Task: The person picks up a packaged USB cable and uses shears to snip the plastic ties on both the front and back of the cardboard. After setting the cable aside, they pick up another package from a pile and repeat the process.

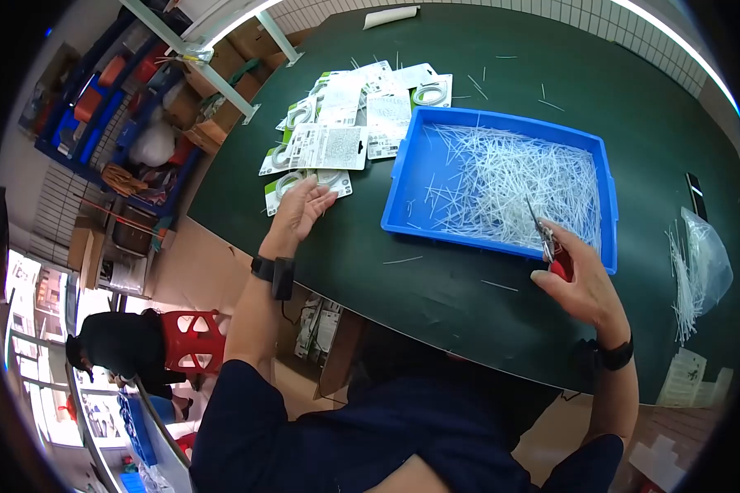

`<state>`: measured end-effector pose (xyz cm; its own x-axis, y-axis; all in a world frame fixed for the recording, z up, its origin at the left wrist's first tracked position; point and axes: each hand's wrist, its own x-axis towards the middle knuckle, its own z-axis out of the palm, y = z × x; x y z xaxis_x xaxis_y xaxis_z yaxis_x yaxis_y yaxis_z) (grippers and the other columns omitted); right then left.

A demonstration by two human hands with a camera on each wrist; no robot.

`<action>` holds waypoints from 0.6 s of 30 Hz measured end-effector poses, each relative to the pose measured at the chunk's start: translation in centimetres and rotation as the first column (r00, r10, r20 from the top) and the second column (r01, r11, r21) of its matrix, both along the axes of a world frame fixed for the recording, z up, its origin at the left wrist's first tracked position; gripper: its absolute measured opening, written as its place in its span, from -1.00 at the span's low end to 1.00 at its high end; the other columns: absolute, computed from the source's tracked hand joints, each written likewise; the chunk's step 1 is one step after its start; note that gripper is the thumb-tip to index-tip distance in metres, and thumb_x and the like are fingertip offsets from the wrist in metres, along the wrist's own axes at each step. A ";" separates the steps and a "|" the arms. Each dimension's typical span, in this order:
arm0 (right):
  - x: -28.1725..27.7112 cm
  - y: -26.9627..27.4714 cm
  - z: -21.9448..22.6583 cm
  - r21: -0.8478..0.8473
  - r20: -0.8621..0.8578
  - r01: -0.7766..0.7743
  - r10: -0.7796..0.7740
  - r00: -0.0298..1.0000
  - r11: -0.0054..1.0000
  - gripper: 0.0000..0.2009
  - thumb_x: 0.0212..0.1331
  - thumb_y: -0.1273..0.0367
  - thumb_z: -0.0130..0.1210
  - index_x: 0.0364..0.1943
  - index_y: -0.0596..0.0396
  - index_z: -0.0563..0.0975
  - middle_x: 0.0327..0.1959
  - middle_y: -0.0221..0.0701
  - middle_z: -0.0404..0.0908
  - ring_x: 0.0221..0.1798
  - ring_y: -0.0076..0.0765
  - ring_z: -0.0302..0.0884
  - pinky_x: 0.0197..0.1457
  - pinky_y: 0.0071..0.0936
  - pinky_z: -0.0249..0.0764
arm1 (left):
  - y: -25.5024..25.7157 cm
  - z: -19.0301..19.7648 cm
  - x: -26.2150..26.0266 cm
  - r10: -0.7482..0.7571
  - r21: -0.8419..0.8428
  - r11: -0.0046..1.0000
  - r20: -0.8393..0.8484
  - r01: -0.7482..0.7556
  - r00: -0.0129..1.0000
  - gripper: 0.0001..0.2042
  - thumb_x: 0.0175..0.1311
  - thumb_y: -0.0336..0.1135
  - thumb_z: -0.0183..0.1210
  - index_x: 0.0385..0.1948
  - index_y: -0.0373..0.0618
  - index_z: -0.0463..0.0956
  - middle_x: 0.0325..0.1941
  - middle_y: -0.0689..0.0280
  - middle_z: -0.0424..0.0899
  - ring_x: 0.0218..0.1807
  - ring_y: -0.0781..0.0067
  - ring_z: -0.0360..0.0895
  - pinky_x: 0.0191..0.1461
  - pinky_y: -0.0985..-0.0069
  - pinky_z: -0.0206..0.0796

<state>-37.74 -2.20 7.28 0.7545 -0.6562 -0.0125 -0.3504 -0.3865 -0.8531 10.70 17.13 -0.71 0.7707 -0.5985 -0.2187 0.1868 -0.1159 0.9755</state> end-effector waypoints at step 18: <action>3.6 -1.8 -5.7 -0.648 0.061 -0.057 0.126 0.990 0.759 -0.18 -0.13 0.40 0.55 0.38 0.09 0.49 -0.16 -0.24 0.54 -0.13 -0.06 0.56 -0.07 -0.21 0.51 | -6.7 -2.0 8.3 0.229 0.024 0.970 -0.428 -0.242 0.874 -0.75 0.49 -0.22 0.34 -0.10 -0.18 0.52 -0.28 0.23 0.66 -0.36 0.35 0.71 -0.45 0.66 0.62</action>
<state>-34.13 -3.98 1.54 0.7860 -0.4112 0.4617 -0.2158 -0.8823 -0.4184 19.03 10.46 -2.71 0.7268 -0.4220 -0.5418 0.6018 0.0113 0.7985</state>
